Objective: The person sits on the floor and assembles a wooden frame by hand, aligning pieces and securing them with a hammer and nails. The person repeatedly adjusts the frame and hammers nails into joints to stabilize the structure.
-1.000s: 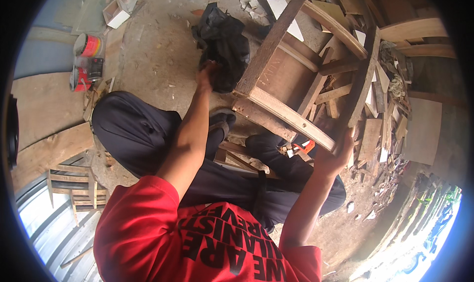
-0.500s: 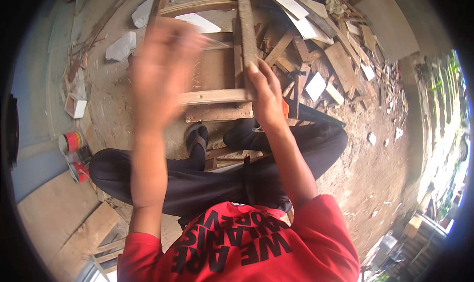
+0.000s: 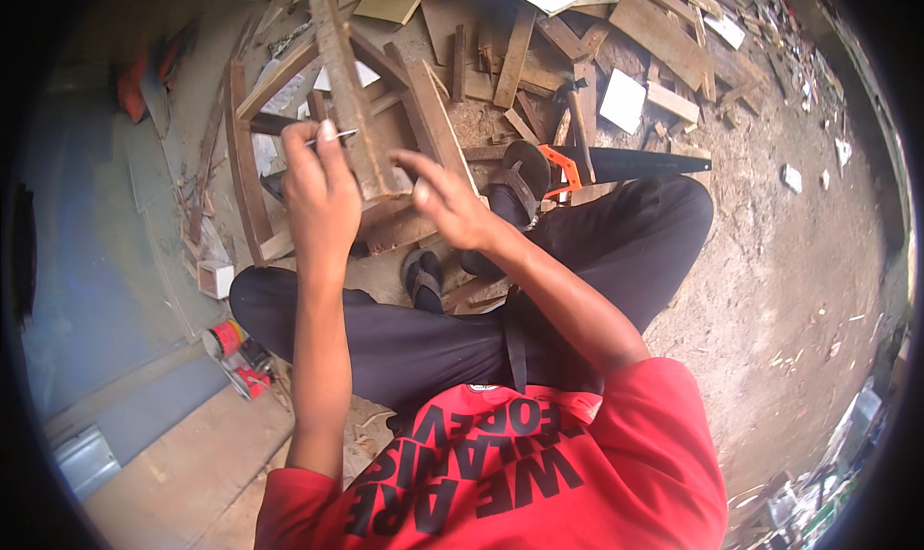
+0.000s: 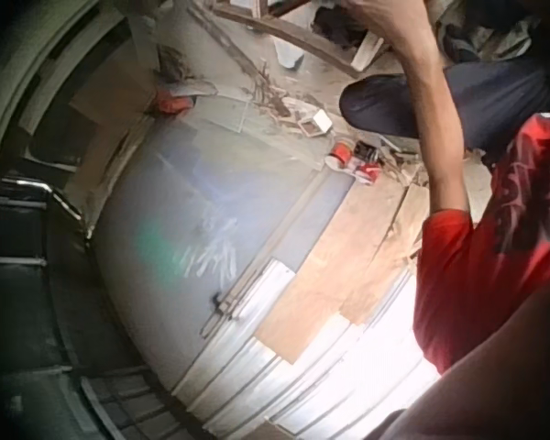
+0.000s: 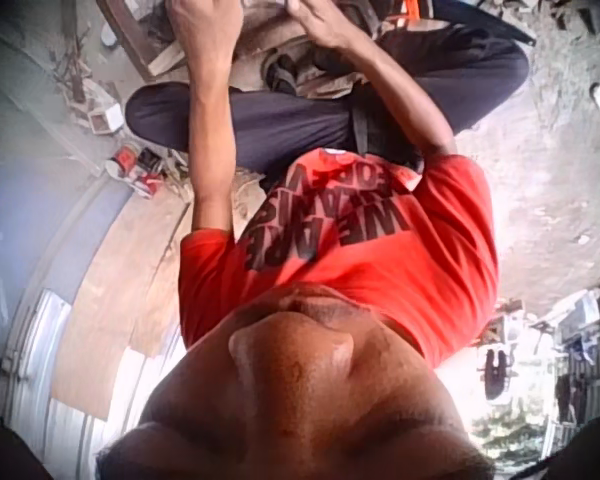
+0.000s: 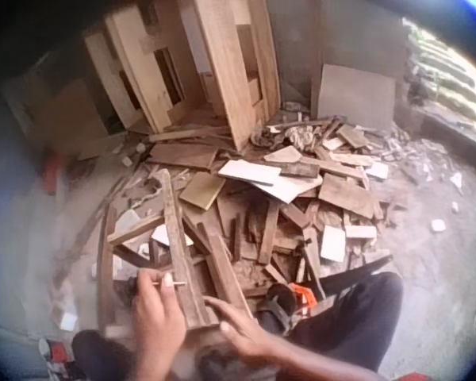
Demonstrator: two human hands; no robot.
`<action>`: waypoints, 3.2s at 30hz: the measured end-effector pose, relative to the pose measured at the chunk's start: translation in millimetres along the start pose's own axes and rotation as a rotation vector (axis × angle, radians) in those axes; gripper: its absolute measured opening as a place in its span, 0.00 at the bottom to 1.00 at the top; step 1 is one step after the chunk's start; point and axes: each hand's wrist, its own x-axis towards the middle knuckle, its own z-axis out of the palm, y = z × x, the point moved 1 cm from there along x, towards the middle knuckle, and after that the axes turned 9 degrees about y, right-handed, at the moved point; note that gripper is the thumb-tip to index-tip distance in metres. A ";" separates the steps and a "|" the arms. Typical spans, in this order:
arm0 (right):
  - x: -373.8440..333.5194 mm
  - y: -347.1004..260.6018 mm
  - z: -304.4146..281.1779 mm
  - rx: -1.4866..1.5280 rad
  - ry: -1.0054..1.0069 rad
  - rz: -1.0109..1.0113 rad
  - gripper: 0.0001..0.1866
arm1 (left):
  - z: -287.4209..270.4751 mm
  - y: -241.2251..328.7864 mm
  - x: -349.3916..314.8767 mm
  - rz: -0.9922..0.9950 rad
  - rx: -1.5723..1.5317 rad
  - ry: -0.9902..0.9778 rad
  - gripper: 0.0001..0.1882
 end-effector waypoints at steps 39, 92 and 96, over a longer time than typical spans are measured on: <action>-21.0 39.0 -23.0 -0.302 -0.019 -0.098 0.27 | 8.8 -8.8 -6.4 -0.200 -0.075 -0.008 0.19; -20.7 73.0 -60.2 -0.532 -0.166 -0.011 0.36 | 6.8 -16.2 -9.3 -0.111 0.052 0.021 0.18; -18.3 76.2 -57.9 -0.566 -0.171 0.061 0.30 | 12.3 -10.8 -9.9 -0.112 -0.004 0.077 0.17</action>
